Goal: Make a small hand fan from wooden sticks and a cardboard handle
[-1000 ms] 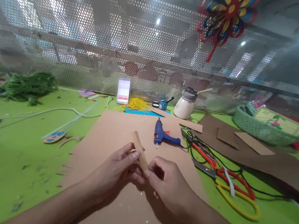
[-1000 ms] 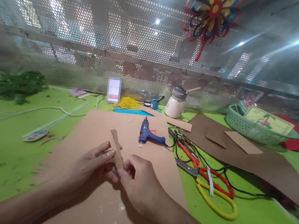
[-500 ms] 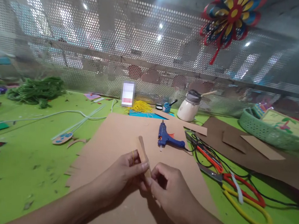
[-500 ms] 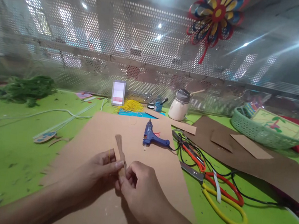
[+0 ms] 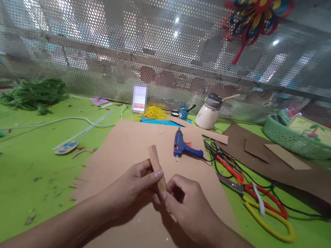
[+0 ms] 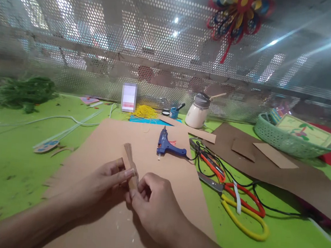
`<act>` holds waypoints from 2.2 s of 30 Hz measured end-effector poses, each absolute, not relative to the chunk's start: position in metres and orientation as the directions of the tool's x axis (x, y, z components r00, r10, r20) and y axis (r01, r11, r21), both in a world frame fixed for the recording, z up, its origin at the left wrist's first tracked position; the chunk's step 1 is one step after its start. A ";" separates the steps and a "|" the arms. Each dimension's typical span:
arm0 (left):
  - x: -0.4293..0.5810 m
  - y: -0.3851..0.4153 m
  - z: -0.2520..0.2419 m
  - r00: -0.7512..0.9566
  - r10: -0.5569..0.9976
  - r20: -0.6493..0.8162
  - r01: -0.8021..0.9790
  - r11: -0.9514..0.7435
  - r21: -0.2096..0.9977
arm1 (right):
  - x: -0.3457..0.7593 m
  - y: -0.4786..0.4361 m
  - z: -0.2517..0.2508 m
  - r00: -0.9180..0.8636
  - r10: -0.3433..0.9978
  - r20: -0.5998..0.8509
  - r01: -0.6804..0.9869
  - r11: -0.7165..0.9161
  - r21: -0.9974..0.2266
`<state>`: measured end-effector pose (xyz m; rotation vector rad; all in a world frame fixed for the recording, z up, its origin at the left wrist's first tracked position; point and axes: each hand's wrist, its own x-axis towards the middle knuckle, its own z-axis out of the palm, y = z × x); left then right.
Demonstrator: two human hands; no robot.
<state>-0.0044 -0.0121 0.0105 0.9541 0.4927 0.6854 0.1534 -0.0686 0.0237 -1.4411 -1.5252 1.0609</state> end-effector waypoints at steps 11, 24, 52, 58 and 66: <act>0.000 -0.014 0.011 0.637 0.758 -0.138 -0.253 0.375 0.892 | 0.154 -0.064 0.021 -0.051 0.998 -0.040 0.372 -0.019 -0.928; -0.007 -0.014 0.021 0.632 0.741 -0.227 -0.251 0.473 0.845 | 0.157 -0.065 0.022 -0.091 0.988 0.123 0.491 0.152 -0.858; -0.020 0.009 0.032 0.584 0.812 -0.012 -0.301 0.230 0.926 | 0.163 -0.073 0.028 -0.190 0.964 0.188 0.697 0.267 -0.665; -0.031 0.018 0.044 0.627 0.774 0.091 0.057 -0.162 0.985 | 0.178 -0.072 0.046 -0.269 0.897 0.352 0.838 0.398 -0.373; -0.023 0.011 0.044 0.577 0.715 0.394 0.162 -0.574 0.803 | 0.191 -0.072 0.044 -0.351 0.786 0.509 0.806 0.530 -0.262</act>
